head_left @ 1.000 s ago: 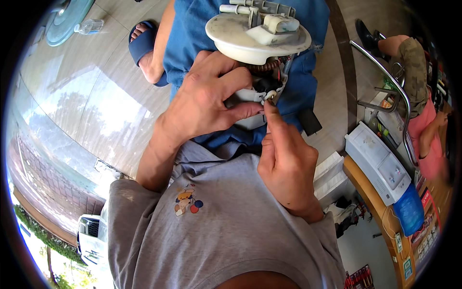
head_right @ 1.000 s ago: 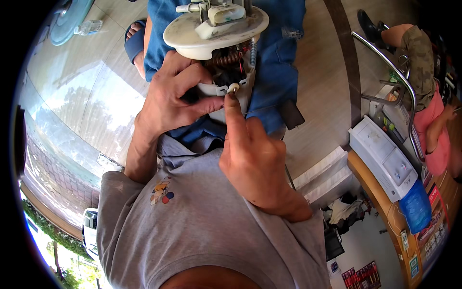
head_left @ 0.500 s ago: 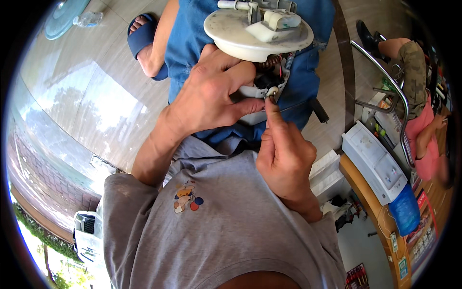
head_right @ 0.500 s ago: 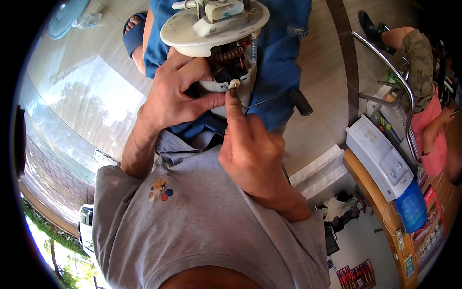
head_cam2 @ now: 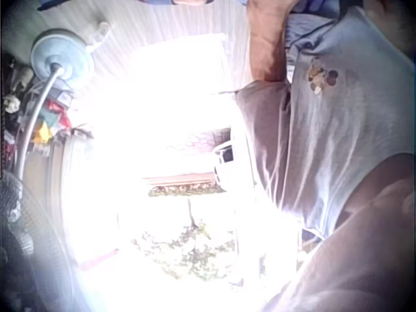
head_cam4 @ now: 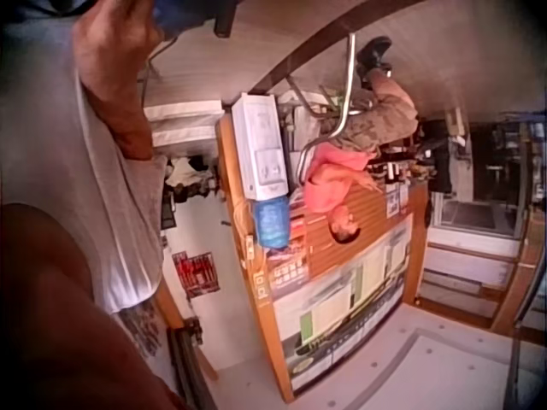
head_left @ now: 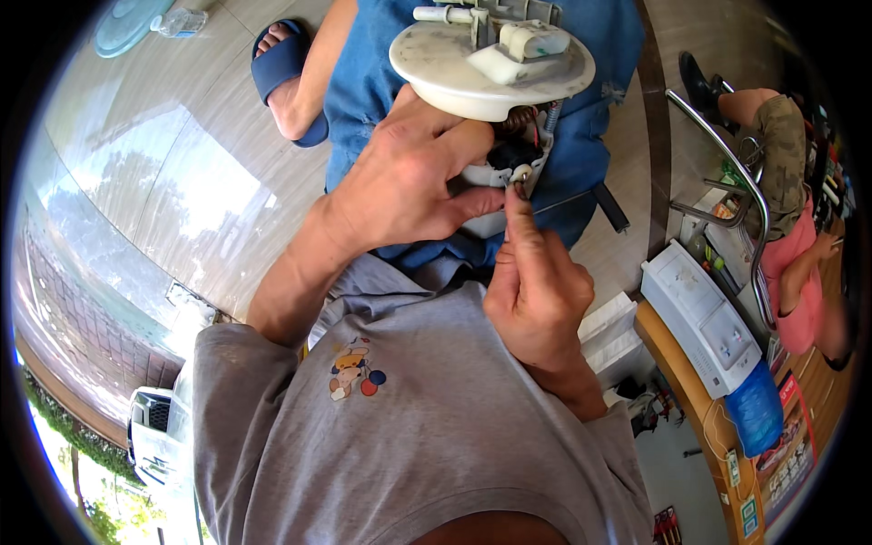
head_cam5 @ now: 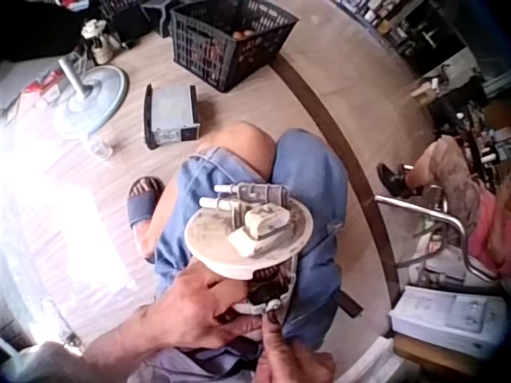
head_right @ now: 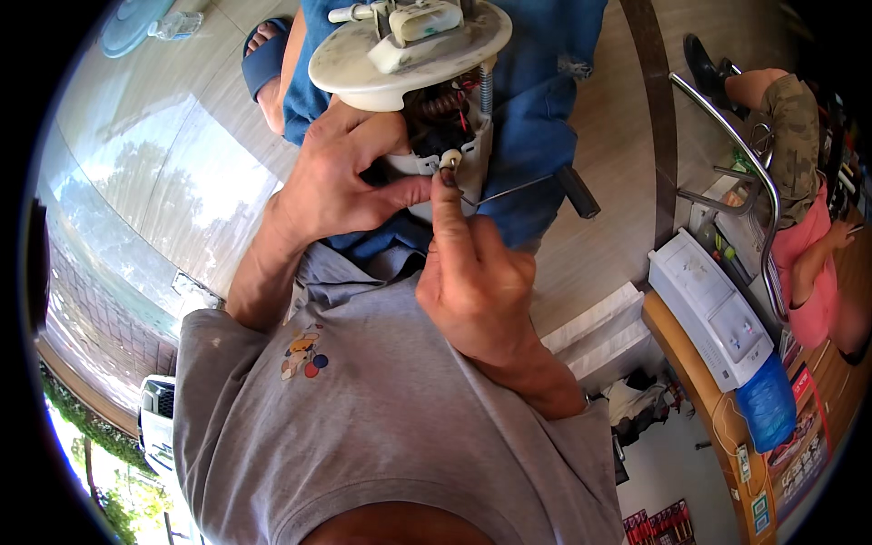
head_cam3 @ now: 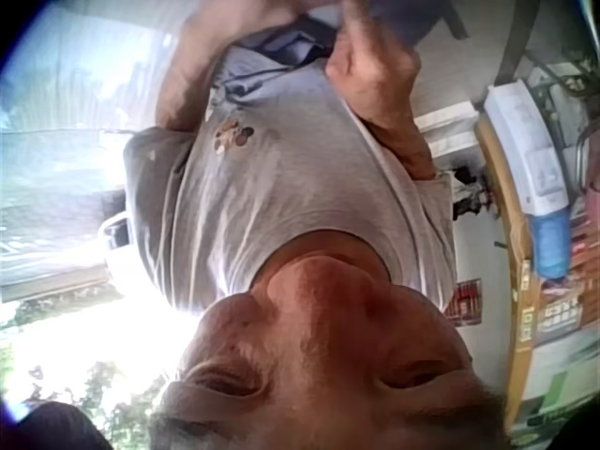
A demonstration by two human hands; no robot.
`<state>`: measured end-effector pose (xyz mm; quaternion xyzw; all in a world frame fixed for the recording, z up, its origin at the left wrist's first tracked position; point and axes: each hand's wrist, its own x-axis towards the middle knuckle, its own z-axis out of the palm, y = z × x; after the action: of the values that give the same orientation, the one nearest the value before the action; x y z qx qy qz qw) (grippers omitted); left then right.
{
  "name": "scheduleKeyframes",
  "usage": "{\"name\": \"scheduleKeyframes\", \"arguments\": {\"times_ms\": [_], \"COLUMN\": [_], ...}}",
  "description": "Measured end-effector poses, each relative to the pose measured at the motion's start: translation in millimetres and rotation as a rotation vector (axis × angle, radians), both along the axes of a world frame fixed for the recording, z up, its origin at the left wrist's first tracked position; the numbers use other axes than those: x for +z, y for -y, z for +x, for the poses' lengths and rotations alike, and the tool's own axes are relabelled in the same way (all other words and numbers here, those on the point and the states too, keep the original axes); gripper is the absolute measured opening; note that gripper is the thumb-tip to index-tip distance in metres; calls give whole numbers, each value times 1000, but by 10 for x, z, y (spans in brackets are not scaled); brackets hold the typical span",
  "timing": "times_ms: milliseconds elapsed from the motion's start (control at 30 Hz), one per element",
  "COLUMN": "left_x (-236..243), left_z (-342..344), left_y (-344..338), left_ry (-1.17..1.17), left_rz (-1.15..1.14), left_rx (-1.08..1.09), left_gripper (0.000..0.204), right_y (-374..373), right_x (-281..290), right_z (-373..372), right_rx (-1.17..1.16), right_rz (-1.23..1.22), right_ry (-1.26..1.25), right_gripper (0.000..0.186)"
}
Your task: The person disassembles a fuel pump assembly using a screwdriver, prying apart plastic clips and disconnecting internal components.
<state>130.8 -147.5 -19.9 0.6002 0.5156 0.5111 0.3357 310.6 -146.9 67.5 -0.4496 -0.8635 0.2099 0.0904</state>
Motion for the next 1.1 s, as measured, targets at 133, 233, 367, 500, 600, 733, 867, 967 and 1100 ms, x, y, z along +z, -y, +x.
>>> {"name": "scheduleKeyframes", "arguments": {"times_ms": [133,233,367,500,600,733,867,967,1100], "left_x": [-1,16,22,34,56,55,73,74,86], "left_z": [-29,-39,-43,-81,-69,-71,-68,-76,-61], "left_y": [-7,-16,-30,-8,-32,-38,-54,-46,-73], "left_ry": [-10,-19,-43,-66,-73,-76,-94,-107,-108], "left_rz": [-18,-28,-29,-69,-48,-34,-53,-50,8], "left_rx": [-19,-21,-21,-36,-41,-34,-43,-43,0], "left_gripper": [43,41,41,42,41,41,41,39,38], "right_y": [5,-9,-35,-32,-38,-34,-31,-18,-5], "right_x": [-23,-35,-72,-95,-107,-107,-140,-130,-169], "right_z": [-7,-14,-14,-44,-48,-43,-54,-62,-41], "right_rx": [11,29,34,29,25,31,16,4,4], "right_rz": [3,27,44,37,80,72,93,88,92], "right_ry": [8,-3,-47,-109,-115,-90,-109,-107,-91], "right_gripper": [53,53,55,56,57,58,57,55,54]}}
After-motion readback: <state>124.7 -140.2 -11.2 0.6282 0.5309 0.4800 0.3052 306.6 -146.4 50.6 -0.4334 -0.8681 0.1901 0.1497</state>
